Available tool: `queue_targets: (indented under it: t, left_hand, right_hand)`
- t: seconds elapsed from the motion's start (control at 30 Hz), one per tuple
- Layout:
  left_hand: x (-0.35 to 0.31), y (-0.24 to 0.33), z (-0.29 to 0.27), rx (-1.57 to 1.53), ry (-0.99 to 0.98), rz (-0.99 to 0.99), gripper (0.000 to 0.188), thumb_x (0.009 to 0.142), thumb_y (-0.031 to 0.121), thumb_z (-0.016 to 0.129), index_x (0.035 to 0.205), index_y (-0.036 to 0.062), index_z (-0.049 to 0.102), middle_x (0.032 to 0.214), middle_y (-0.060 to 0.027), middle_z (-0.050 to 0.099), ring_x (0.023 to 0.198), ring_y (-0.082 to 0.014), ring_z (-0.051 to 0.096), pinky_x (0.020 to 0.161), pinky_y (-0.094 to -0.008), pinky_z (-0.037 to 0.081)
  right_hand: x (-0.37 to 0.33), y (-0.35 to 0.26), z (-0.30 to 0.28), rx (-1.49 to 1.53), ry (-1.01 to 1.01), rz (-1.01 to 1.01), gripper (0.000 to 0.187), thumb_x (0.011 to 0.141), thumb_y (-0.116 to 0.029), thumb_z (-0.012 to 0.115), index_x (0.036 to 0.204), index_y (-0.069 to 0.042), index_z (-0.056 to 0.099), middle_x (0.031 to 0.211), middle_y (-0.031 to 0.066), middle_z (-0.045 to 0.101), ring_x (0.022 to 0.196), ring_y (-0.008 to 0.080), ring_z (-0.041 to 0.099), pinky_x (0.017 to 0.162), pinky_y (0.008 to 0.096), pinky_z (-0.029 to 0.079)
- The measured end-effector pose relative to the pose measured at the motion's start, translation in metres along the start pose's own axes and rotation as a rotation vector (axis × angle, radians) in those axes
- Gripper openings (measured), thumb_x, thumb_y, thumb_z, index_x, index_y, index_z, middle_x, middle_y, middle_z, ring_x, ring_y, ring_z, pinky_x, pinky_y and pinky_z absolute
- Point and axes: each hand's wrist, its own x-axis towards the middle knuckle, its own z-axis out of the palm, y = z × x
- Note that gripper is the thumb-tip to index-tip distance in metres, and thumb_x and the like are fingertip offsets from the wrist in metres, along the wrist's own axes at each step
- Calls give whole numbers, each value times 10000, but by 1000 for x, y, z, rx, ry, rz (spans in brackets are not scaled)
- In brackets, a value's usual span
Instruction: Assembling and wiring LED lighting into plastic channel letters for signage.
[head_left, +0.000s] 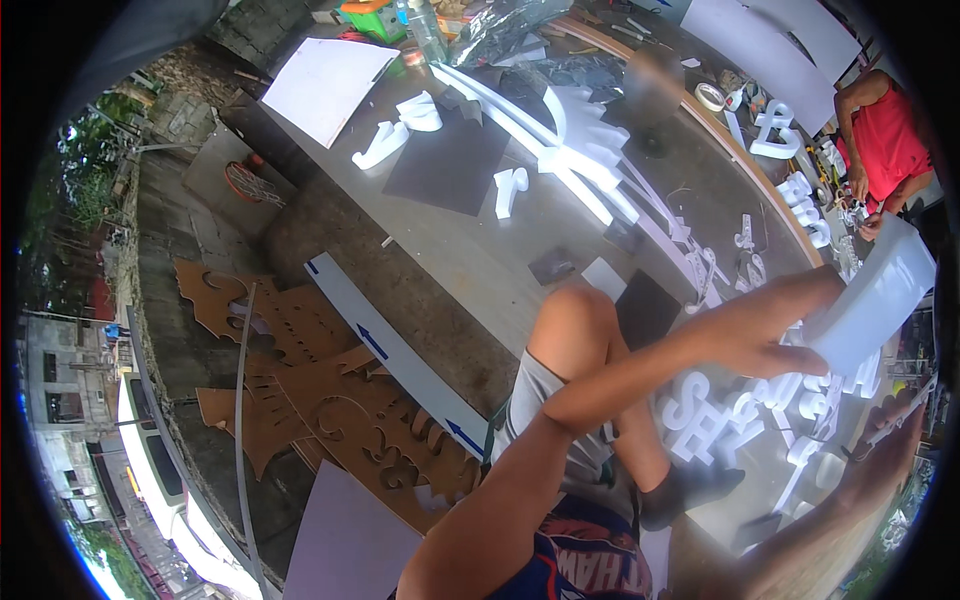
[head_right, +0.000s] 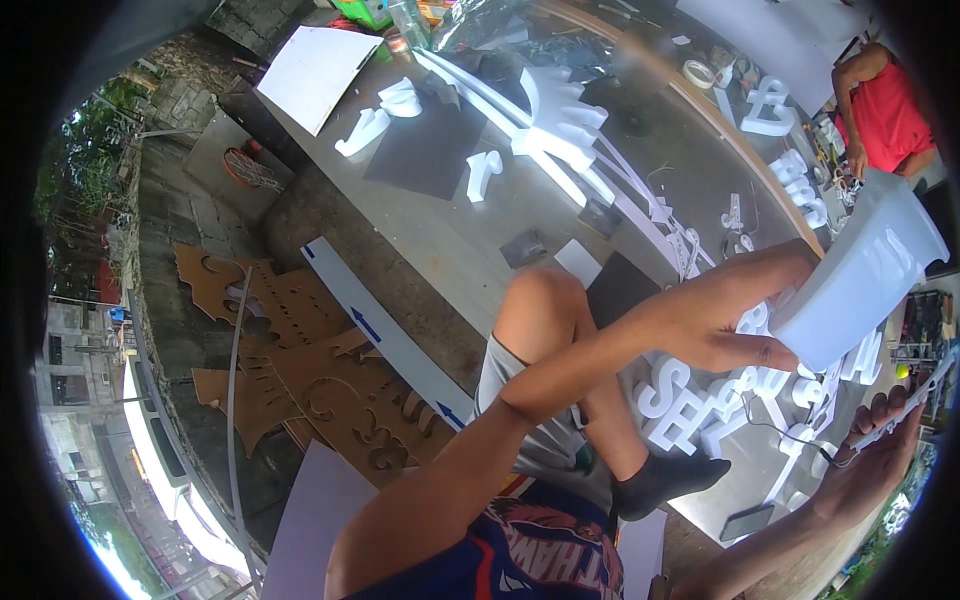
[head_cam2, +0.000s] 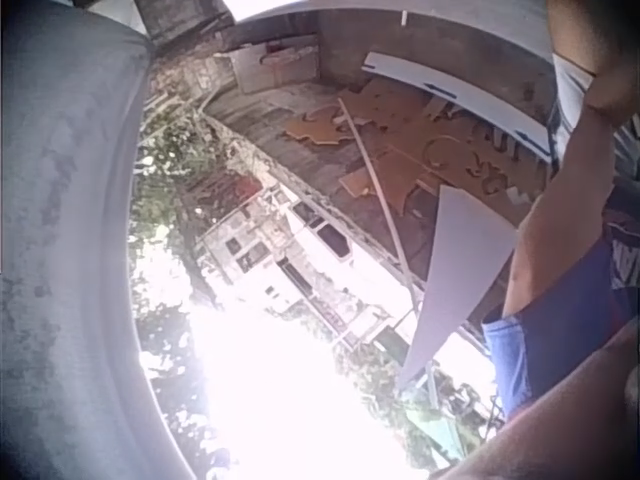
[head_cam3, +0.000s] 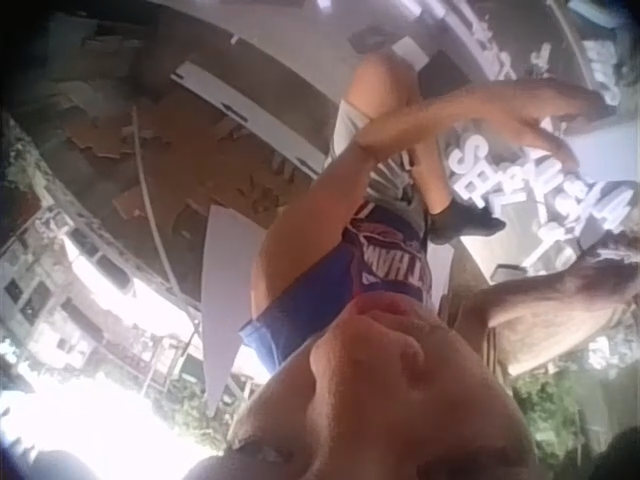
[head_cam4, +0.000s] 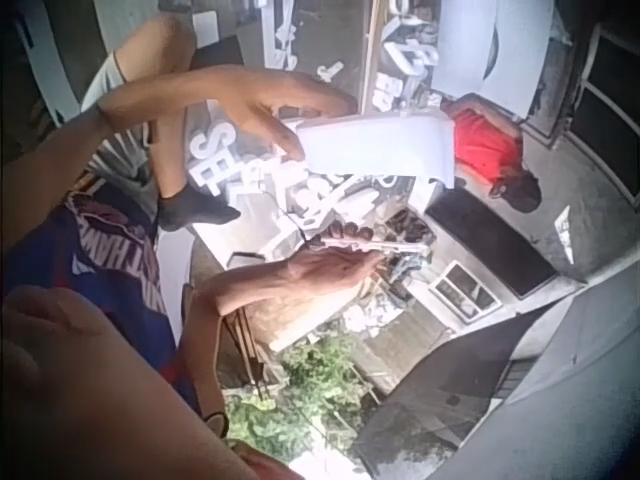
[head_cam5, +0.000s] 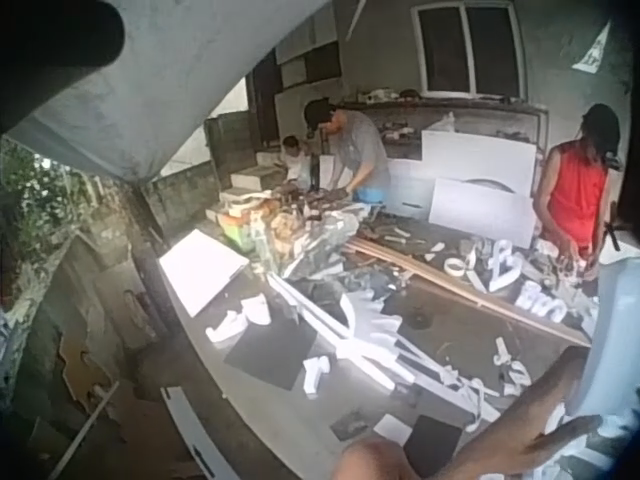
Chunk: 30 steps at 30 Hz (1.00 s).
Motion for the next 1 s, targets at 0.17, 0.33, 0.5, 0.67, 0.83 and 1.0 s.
queue_targets:
  t: [0.17,0.33,0.5,0.67,0.83,1.0]
  left_hand:
    - [-6,17,-21,283,154,-132,443,758,128,735,1118,-5,512,985,-105,493,908,-221,521,778,-339,424]
    - [-42,39,-72,256,507,-248,282,844,-3,619,1099,2,497,1010,-67,538,930,-139,536,801,-281,451]
    - [-142,74,-166,830,752,-428,303,885,118,613,1119,-28,488,1047,-105,556,919,-168,560,702,-297,504]
    - [-250,93,-257,1264,810,-1043,290,848,98,641,1042,-40,476,978,-149,567,885,-258,593,751,-371,510]
    - [-292,93,-275,1755,312,-1047,319,761,47,669,987,-42,461,973,-236,550,915,-435,556,783,-498,447]
    - [-285,78,-268,1789,277,-1065,315,751,45,667,988,-15,468,1054,-232,536,979,-468,518,850,-530,412]
  right_hand:
    - [-13,9,-17,88,29,89,315,1025,-156,323,1288,15,347,997,89,418,893,148,399,772,285,375]
    - [-37,27,-23,42,79,82,411,1018,-121,308,1398,20,240,1099,134,446,984,188,458,835,317,420]
    - [-50,47,-16,241,37,223,440,1012,-124,325,1420,13,233,1175,181,479,1065,221,507,835,361,480]
    - [-49,67,-2,296,-67,229,496,992,-170,410,1403,63,256,1148,169,514,1053,201,524,836,328,532]
    - [-52,68,-9,168,-32,234,429,1016,-241,359,1390,-31,367,1065,22,526,979,109,490,841,248,393]
    - [-54,69,-29,-7,118,204,452,1010,-214,381,1383,32,318,1128,111,533,1042,151,513,801,280,463]
